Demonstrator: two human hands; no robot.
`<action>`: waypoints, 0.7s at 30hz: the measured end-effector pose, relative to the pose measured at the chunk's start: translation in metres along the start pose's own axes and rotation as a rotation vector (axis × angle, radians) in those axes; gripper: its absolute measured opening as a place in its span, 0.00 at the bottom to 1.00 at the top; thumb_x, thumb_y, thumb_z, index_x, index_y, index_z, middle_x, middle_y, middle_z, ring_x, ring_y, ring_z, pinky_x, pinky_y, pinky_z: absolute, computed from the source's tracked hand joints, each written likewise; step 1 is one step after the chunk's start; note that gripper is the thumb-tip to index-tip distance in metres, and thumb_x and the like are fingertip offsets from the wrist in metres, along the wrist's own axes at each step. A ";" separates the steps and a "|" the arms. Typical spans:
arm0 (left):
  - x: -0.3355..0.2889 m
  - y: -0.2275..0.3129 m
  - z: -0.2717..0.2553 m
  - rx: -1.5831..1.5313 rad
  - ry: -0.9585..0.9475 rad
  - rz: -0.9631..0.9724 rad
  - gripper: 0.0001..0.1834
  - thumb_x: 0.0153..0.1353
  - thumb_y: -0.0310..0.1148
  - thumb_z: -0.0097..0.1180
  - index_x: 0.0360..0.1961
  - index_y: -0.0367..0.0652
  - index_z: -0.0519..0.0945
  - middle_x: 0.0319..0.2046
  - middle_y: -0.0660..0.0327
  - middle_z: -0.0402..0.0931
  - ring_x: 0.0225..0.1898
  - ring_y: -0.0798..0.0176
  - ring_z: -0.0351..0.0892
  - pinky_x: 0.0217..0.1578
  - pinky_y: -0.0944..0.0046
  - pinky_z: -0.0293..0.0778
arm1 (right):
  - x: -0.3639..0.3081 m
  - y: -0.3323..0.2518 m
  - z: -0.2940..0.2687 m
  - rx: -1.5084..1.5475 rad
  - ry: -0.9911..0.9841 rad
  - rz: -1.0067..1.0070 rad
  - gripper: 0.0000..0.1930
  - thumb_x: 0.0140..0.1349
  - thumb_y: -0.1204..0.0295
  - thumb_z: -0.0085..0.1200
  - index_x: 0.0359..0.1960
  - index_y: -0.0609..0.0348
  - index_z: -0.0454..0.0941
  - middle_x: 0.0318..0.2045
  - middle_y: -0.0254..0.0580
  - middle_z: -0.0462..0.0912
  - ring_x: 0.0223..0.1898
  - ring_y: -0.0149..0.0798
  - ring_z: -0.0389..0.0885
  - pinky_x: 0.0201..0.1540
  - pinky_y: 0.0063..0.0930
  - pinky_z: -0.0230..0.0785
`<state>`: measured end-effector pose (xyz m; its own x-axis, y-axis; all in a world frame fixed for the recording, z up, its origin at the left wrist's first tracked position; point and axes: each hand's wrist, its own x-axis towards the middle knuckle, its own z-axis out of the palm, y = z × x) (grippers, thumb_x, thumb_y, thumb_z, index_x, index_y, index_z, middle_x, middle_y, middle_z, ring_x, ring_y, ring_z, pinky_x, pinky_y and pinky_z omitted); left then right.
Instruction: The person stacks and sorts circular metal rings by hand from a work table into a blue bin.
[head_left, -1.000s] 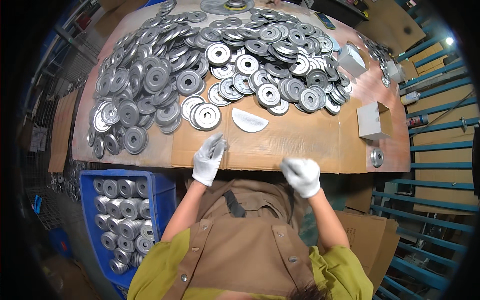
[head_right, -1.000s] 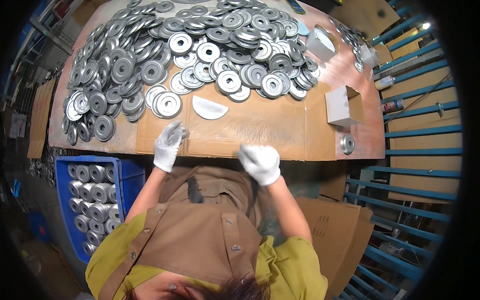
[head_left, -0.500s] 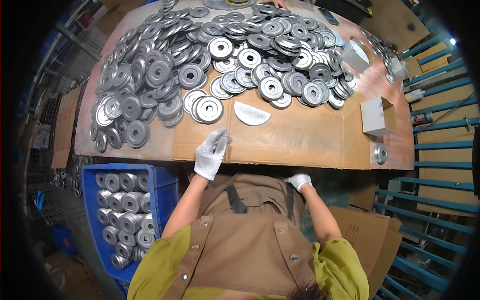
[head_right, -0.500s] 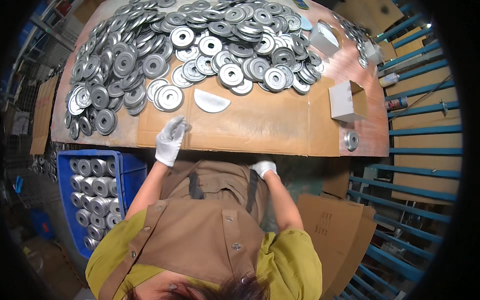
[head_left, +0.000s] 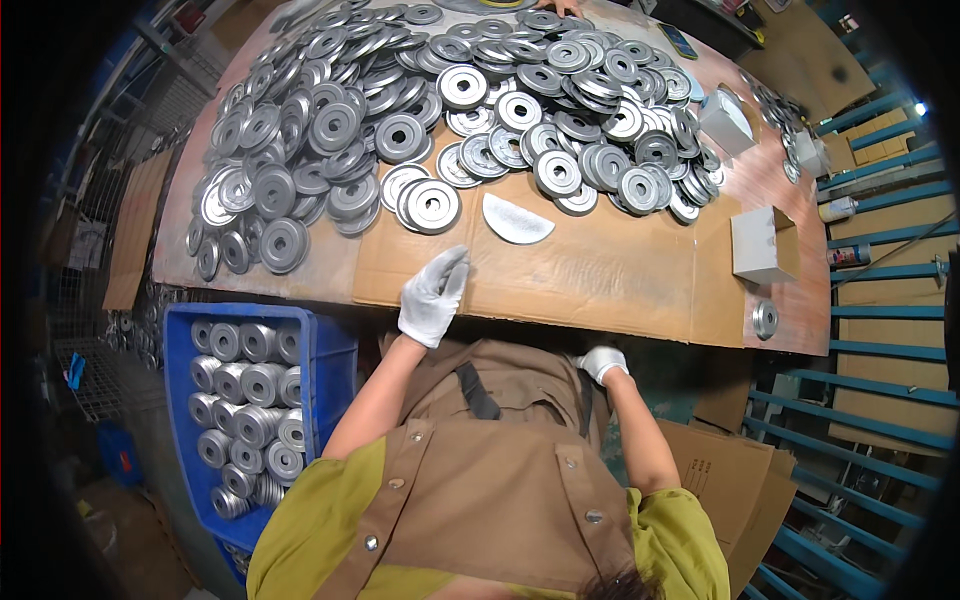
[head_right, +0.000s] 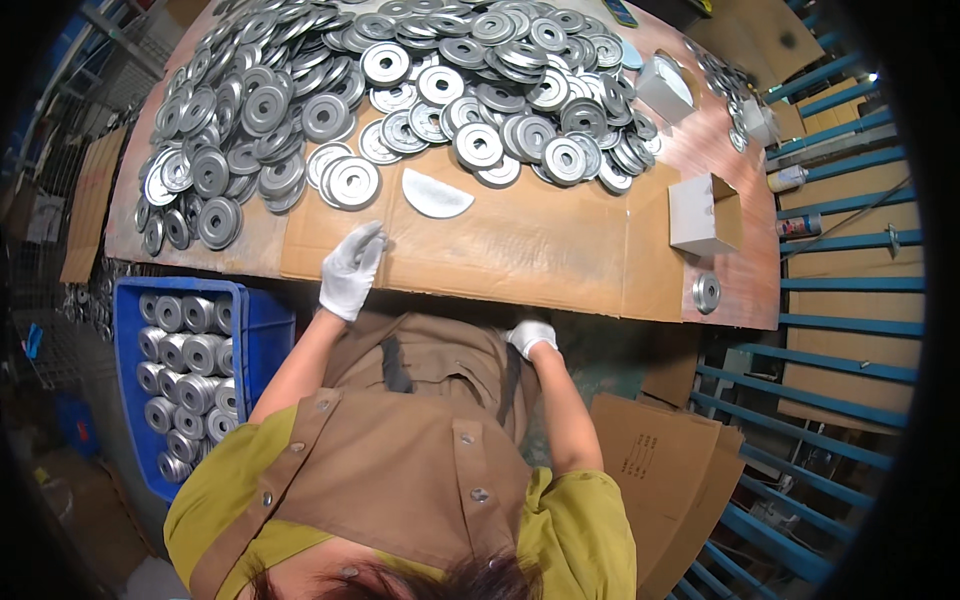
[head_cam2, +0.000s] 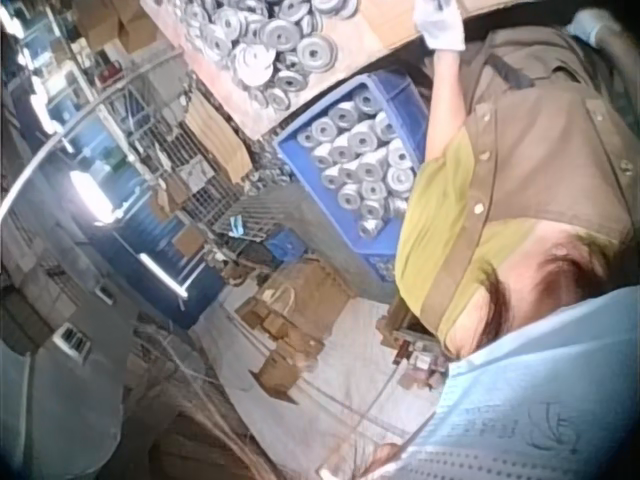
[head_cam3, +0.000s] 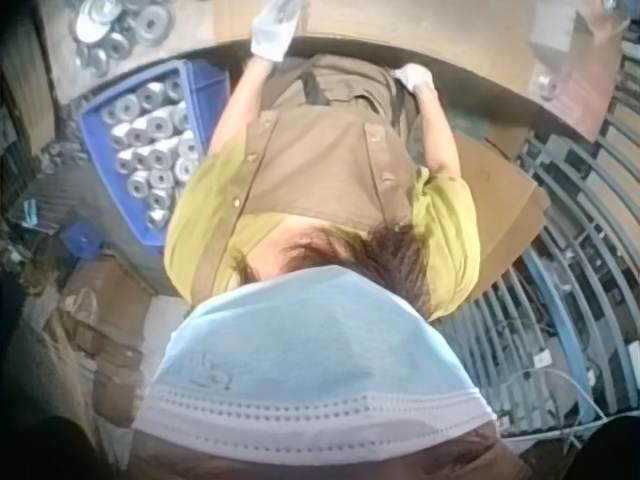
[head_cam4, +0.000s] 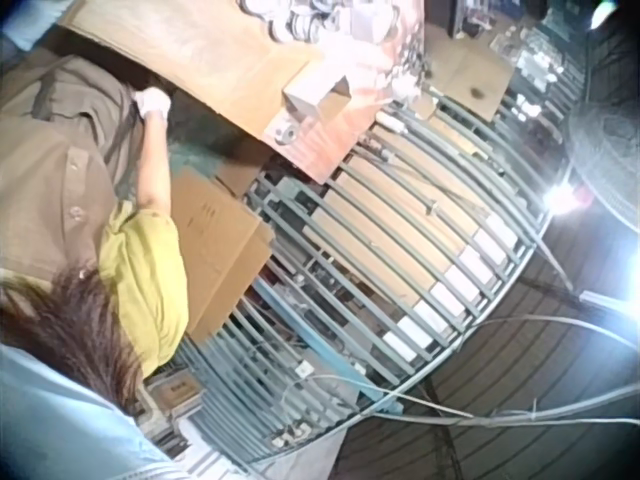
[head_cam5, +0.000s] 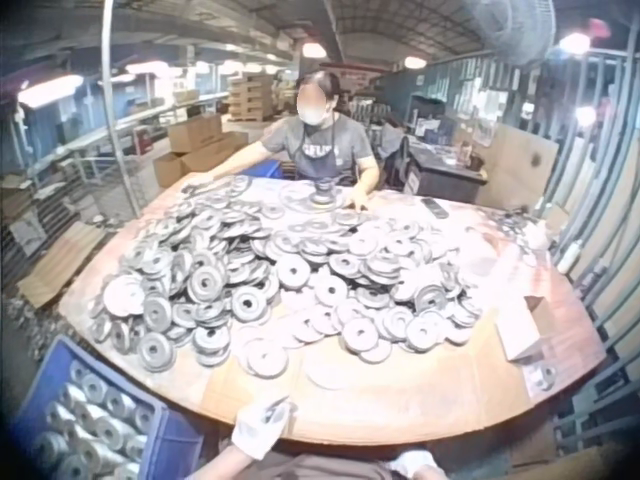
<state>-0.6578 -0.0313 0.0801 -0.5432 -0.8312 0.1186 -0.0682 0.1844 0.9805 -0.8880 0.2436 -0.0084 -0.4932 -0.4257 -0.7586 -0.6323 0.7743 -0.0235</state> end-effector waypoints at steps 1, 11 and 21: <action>0.001 0.001 0.002 -0.004 -0.004 0.003 0.16 0.70 0.32 0.62 0.55 0.35 0.82 0.42 0.57 0.88 0.43 0.68 0.88 0.43 0.69 0.82 | 0.009 0.004 0.009 0.002 0.003 0.005 0.26 0.59 0.48 0.57 0.49 0.55 0.87 0.54 0.56 0.83 0.56 0.57 0.82 0.60 0.43 0.73; -0.003 -0.003 -0.003 0.162 0.068 0.134 0.13 0.68 0.32 0.63 0.51 0.41 0.85 0.42 0.56 0.89 0.41 0.62 0.90 0.40 0.65 0.82 | -0.006 -0.006 -0.012 0.118 0.012 -0.075 0.36 0.57 0.42 0.62 0.60 0.55 0.81 0.61 0.56 0.79 0.61 0.57 0.79 0.63 0.43 0.71; 0.002 0.008 0.003 -0.164 -0.007 -0.104 0.17 0.71 0.31 0.61 0.57 0.36 0.81 0.46 0.60 0.87 0.43 0.71 0.86 0.45 0.71 0.80 | 0.026 0.030 0.019 -0.081 -0.027 -0.136 0.26 0.60 0.50 0.54 0.48 0.57 0.87 0.49 0.56 0.86 0.51 0.57 0.85 0.54 0.41 0.76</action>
<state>-0.6616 -0.0301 0.0879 -0.5463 -0.8375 0.0149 0.0124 0.0097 0.9999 -0.9091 0.2648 -0.0413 -0.3839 -0.5103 -0.7696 -0.7389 0.6696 -0.0754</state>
